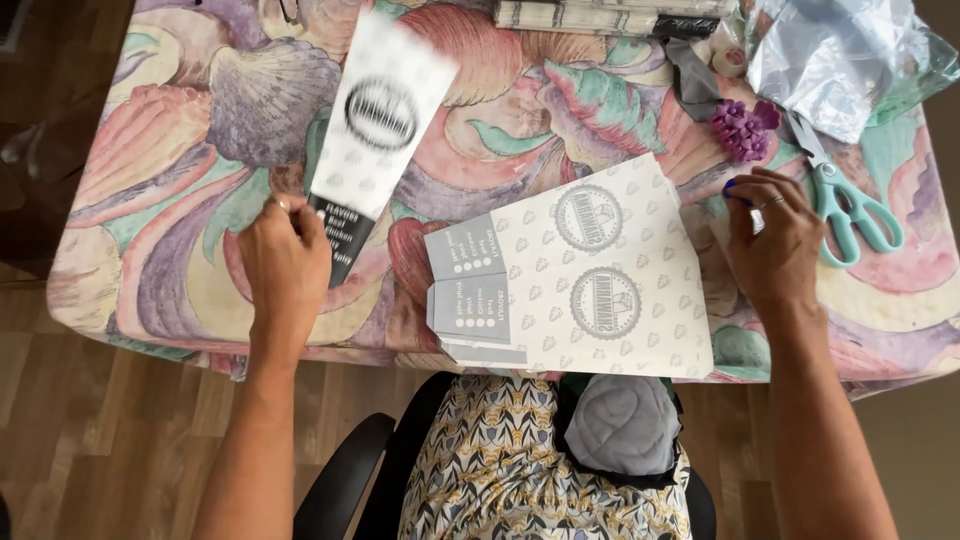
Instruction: Folding and pressing paper food sleeves or bags on a table to create sharp creases.
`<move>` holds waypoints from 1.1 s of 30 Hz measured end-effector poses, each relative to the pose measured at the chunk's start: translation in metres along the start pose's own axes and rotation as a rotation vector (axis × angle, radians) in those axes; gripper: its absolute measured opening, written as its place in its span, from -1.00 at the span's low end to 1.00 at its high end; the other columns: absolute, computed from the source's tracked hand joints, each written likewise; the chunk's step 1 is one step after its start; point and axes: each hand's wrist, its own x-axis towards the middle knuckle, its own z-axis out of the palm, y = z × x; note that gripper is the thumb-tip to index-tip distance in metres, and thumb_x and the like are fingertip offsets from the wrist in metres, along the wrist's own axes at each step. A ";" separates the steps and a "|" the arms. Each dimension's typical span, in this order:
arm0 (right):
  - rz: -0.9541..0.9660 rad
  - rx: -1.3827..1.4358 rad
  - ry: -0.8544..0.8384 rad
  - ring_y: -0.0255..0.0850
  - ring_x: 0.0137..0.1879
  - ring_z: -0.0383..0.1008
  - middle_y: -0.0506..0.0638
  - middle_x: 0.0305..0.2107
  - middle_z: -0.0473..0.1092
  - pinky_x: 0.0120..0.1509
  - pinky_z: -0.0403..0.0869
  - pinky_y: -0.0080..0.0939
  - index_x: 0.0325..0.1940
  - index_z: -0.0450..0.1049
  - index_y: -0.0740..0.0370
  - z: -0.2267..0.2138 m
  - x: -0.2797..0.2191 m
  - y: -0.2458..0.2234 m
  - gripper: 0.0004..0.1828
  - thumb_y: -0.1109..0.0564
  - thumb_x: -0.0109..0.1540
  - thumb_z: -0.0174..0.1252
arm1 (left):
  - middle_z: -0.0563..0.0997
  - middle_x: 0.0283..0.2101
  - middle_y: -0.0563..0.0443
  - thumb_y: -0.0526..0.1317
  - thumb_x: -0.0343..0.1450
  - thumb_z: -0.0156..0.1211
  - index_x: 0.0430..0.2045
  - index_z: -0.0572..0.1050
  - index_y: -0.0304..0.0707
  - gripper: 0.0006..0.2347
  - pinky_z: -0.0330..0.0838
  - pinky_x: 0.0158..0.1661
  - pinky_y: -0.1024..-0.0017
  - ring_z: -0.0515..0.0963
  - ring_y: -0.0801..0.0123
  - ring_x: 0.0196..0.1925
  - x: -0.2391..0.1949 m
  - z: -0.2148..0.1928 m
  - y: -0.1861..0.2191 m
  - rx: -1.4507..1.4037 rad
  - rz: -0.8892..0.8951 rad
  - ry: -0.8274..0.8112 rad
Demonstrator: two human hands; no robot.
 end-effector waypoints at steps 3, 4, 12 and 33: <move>0.164 -0.017 -0.037 0.14 0.26 0.59 0.21 -0.09 0.61 0.35 0.58 0.04 -0.05 0.69 0.43 -0.001 0.000 0.008 -0.84 0.47 0.33 0.29 | 0.66 -0.06 -0.35 -0.34 0.39 0.32 -0.47 0.62 -0.41 -0.92 0.16 0.34 0.03 0.61 0.07 0.04 -0.026 0.011 -0.010 0.494 -0.001 -0.085; 0.163 -0.012 -0.040 0.14 0.26 0.59 0.21 -0.09 0.61 0.35 0.58 0.04 -0.05 0.69 0.43 -0.004 0.001 0.002 -0.84 0.47 0.33 0.29 | 0.66 -0.06 -0.35 -0.34 0.39 0.32 -0.47 0.62 -0.41 -0.92 0.16 0.34 0.03 0.61 0.07 0.04 -0.029 0.006 0.000 0.498 -0.004 -0.086; 0.342 0.089 -0.589 -0.04 -0.11 0.51 0.13 0.28 0.25 -0.03 0.59 0.12 0.44 0.31 0.08 -0.065 -0.023 -0.087 0.17 -0.21 -0.22 0.51 | 0.25 0.34 -0.26 0.12 0.09 0.65 0.32 0.11 -0.32 0.00 0.18 0.37 0.02 0.23 -0.06 0.43 -0.088 -0.028 0.071 -0.236 0.321 -0.534; 0.164 -0.131 -0.338 0.00 -0.01 0.55 0.18 -0.04 0.53 0.00 0.60 0.00 0.29 0.43 0.29 -0.070 -0.103 -0.122 -0.18 -0.17 0.06 0.44 | 0.52 0.12 -0.29 -0.14 0.18 0.62 0.40 0.05 -0.39 -0.05 0.48 0.17 0.08 0.47 0.00 0.16 -0.124 0.005 0.085 -0.132 0.282 -0.452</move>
